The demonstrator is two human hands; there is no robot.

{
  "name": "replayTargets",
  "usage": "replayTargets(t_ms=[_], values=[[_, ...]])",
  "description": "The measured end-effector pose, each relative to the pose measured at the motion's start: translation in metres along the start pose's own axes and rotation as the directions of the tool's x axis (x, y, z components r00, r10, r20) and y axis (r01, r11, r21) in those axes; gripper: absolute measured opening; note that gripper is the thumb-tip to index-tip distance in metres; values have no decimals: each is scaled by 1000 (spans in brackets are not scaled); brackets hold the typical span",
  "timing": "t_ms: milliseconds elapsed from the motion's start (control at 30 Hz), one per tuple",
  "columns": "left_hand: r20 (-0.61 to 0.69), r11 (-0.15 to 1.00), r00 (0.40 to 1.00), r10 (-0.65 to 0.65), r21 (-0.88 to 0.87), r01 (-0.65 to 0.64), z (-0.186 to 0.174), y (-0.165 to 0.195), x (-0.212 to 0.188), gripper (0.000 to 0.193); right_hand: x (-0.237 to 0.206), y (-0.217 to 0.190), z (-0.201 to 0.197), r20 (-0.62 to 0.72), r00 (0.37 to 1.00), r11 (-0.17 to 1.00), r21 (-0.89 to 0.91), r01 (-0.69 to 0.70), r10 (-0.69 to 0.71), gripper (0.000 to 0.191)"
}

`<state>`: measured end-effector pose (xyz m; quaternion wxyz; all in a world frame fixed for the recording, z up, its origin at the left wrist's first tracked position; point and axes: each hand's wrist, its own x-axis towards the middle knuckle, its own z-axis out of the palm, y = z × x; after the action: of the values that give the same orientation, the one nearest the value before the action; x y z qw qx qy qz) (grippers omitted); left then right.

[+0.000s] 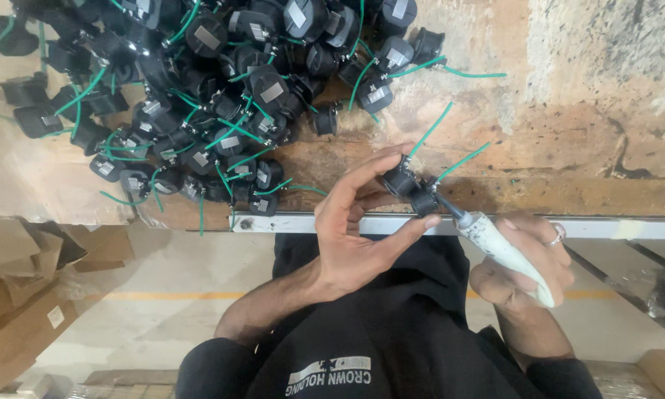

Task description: The person repeatedly picks small black electronic components with green wires from a pile on a wooden workbench, briefly inspects them, and places them into a cardboard box. The person also uses a white glue gun to apply adhesive to one component before placing it in the box.

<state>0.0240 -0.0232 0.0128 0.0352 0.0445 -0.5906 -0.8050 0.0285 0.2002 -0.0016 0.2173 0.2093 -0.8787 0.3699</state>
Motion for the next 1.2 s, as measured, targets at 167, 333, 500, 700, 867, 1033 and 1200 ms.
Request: replayTargets(t_ms=[167, 333, 500, 700, 867, 1033, 1200], values=[[-31, 998, 999, 17, 59, -15, -13, -3, 24, 69, 16, 1, 18, 29, 994, 994, 11, -108, 108, 41], [-28, 998, 999, 29, 65, -27, -13, 10, 35, 69, 27, -4, 18, 36, 993, 993, -23, -113, 114, 38], [-27, 996, 999, 27, 90, -24, -13, 24, 43, 69, 42, -8, 16, 42, 992, 993, -25, -115, 116, 37], [-23, 996, 999, 40, 75, -39, -14, 27, 46, 68, 53, -11, 20, 51, 997, 998, -13, -63, 64, 35], [-27, 996, 999, 30, 89, -28, -14, 32, 48, 67, 59, -7, 10, 105, 994, 991, -125, 44, -31, 38], [-8, 993, 998, 55, 109, -54, -11, 62, 63, 61, 84, -17, -1, -32, 992, 988, -84, -127, 124, 42], [3, 980, 999, 52, 191, -52, -17, 113, 89, 63, 137, -53, -8, 52, 986, 988, 0, -157, 156, 47]])
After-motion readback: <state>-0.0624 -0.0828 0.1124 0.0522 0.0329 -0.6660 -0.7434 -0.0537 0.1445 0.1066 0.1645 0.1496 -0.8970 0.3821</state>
